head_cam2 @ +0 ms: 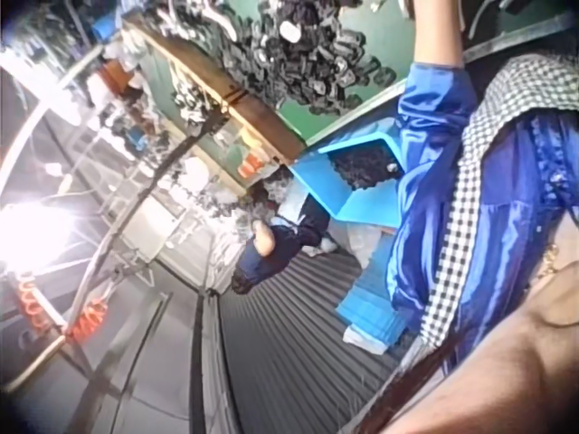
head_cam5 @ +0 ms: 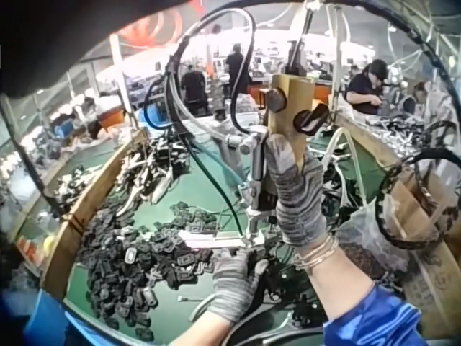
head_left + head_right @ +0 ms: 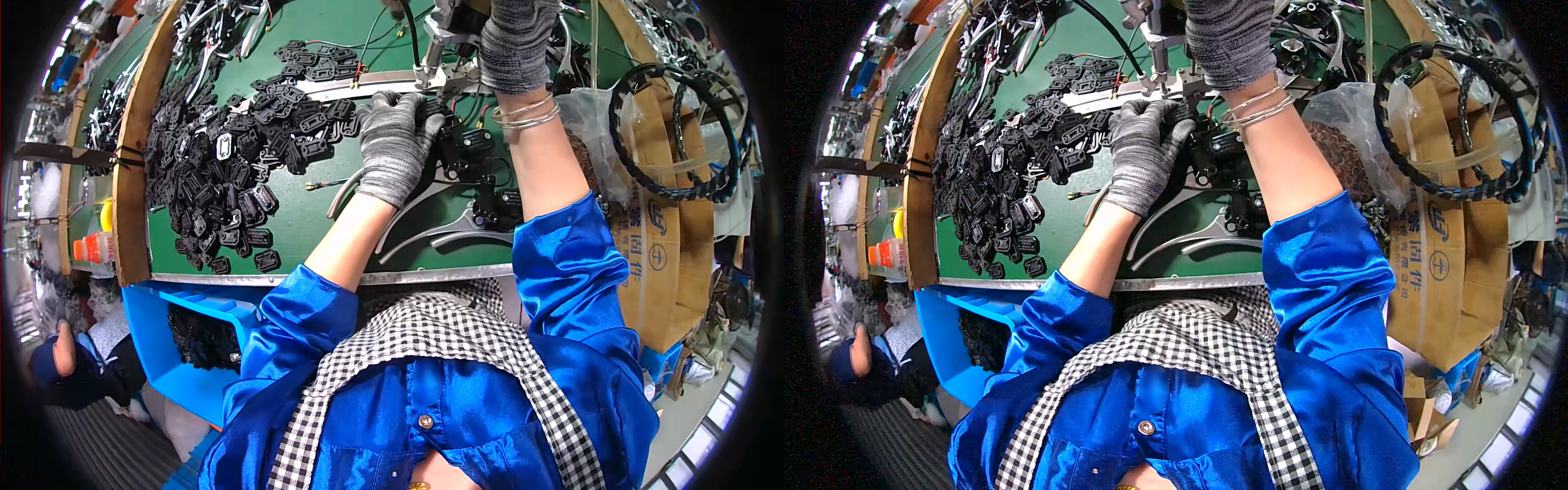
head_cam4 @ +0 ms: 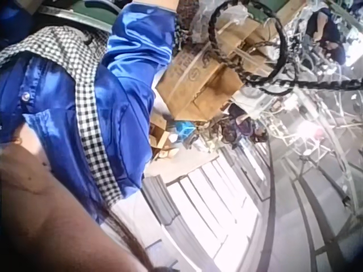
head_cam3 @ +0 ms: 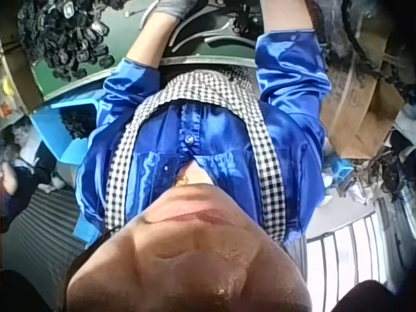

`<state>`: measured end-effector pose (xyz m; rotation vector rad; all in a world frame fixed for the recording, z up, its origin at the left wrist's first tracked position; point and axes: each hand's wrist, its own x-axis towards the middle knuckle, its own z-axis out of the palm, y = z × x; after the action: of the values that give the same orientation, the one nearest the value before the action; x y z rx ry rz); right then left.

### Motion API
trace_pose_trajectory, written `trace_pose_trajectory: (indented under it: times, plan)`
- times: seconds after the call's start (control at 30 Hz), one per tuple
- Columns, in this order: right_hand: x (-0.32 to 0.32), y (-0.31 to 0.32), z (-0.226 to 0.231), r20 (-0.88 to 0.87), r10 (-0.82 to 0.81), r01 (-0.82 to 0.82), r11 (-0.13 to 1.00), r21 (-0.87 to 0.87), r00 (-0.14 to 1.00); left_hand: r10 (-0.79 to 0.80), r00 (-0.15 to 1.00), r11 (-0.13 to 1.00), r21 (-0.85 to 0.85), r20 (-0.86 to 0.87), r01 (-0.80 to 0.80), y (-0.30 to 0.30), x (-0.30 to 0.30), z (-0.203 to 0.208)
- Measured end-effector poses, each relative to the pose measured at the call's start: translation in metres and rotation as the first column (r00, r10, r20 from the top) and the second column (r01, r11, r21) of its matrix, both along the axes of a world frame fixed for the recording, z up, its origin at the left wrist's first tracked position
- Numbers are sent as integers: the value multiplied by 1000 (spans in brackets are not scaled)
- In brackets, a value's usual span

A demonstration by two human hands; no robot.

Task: The person assembles brake lever components by fitting plastic covers onto the levers, driving screws with a hanging power screwdriver, and threading bolts with washers from a box into the assemblies by hand.

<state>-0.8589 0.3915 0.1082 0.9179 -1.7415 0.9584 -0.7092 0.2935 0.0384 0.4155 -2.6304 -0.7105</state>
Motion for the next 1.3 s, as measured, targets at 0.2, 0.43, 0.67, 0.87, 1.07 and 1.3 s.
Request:
trace_pose_trajectory:
  times: [0.2, 0.43, 0.67, 0.87, 1.07, 1.3]
  plan:
    - [7, -5, 6, -18, 18, -17, 999, 32, 1000, 14, 1000, 1000, -15, -11, -14, 0, 7, 6]
    - [7, 4, 16, -30, 9, -7, 998, 69, 1000, -31, 998, 998, -52, -57, 28, 5, 7, 14]
    - [16, 4, 23, -15, 44, -43, 999, 17, 999, 2, 997, 999, -42, -78, -6, 8, 17, 28]
    - [3, 23, 26, 72, 45, -35, 990, -138, 996, -11, 998, 999, 39, -63, 14, 9, 9, 13]
    - [0, 14, 54, 106, 63, -54, 995, -80, 992, -33, 997, 999, 2, -76, 33, 4, 10, 16]
    - [10, 6, 31, 57, 44, -43, 999, -18, 997, -25, 993, 1000, 15, -111, 27, 9, 9, 20]
